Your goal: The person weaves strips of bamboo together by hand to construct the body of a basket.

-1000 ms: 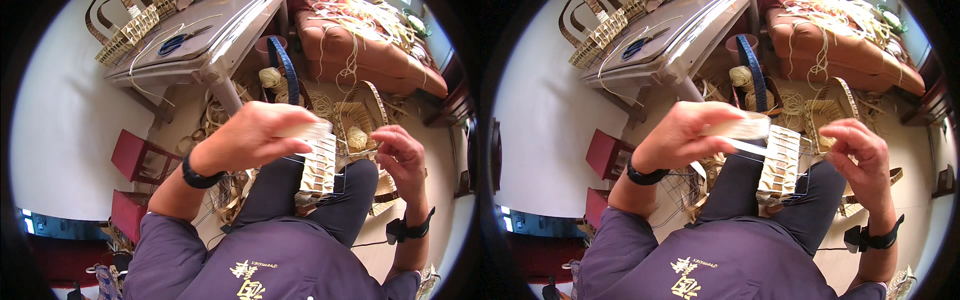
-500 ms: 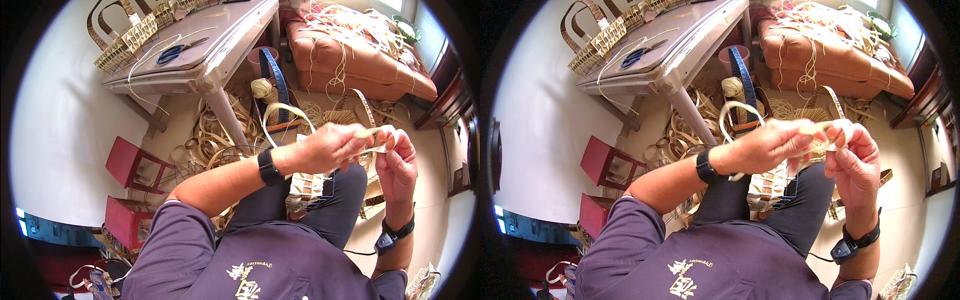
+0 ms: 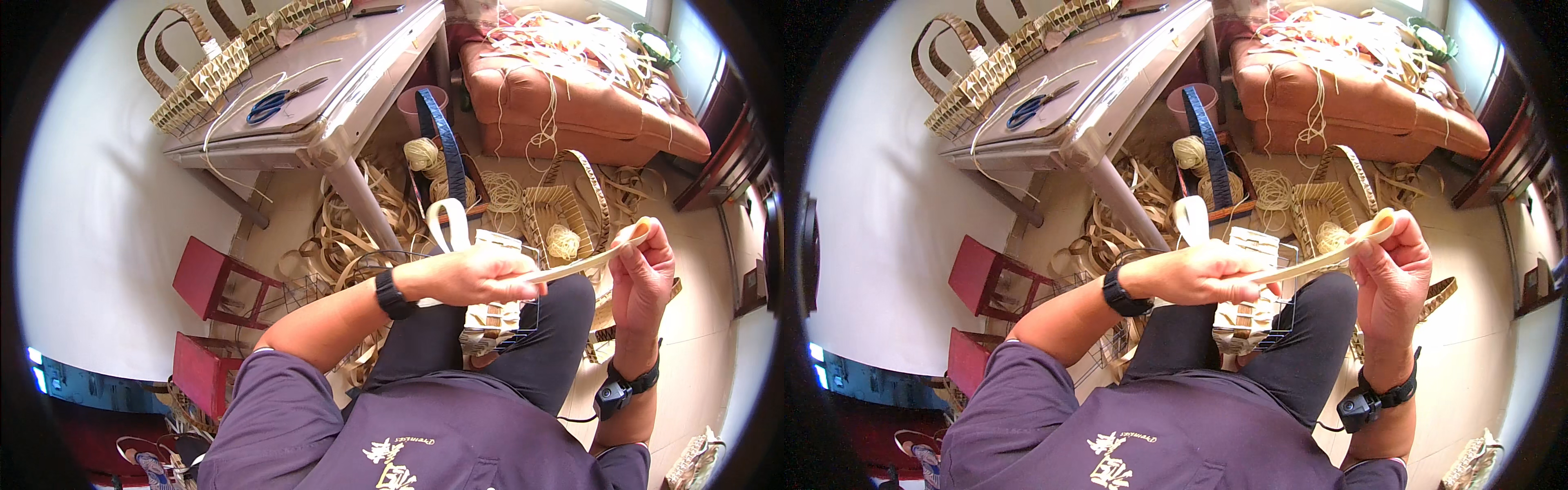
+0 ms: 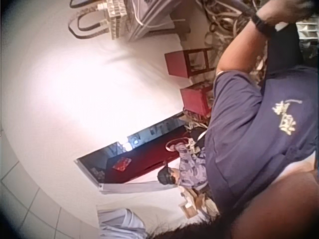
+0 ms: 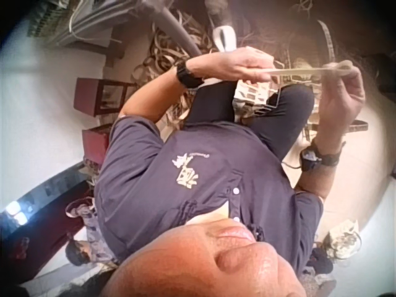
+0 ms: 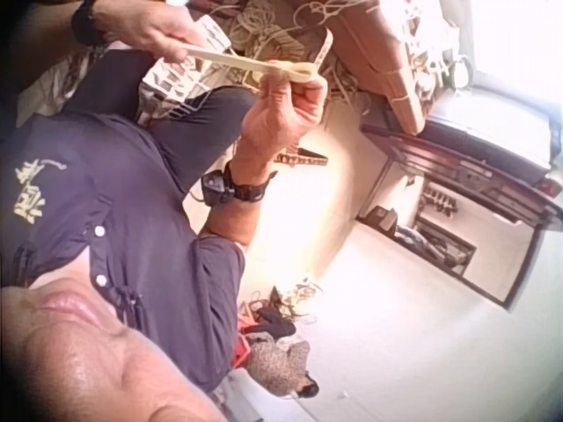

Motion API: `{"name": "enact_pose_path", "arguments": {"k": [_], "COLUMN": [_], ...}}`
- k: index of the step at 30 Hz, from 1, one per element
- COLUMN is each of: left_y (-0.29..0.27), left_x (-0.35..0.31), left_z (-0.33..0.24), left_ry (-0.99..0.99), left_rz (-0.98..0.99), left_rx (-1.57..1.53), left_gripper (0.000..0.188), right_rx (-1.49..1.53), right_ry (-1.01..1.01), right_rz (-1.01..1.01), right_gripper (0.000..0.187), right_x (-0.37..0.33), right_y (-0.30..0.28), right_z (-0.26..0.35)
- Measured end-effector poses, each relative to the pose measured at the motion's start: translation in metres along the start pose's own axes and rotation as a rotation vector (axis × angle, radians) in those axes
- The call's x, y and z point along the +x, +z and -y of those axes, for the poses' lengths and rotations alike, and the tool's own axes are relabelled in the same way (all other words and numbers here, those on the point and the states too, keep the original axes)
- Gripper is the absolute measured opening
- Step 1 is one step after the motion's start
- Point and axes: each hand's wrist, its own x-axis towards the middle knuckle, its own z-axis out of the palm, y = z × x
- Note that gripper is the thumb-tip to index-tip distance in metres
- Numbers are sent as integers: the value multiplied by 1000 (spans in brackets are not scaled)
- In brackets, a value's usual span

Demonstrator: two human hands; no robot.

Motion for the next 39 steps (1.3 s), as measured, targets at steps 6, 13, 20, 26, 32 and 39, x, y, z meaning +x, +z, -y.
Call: {"name": "enact_pose_path", "arguments": {"k": [6, 13, 20, 26, 32, 39], "left_y": [-41, -75, -57, -59, -15, 3], "left_x": [-54, -129, -143, -154, -30, 4], "left_z": [-3, 20, 58, 54, 8, 55], "left_ry": [5, -301, -253, -634, 86, -119], "left_rz": [-237, -586, -791, -292, -460, -592], "left_rx": [450, 258, 666, 1014, 560, 248], "left_gripper": [24, 25, 23, 105, 47, 20], "right_rx": [78, 54, -457, -450, -543, -378], "right_ry": [-29, 54, 31, 157, 290, 317], "right_rz": [-88, 79, -28, -16, 93, 47], "right_gripper": [46, 20, 8, 8, 10, 20], "right_x": [5, 12, 3, -5, -14, -14], "right_y": [1, -17, -10, 13, 50, 45], "right_z": [8, -8, -29, -54, -77, -99]}}
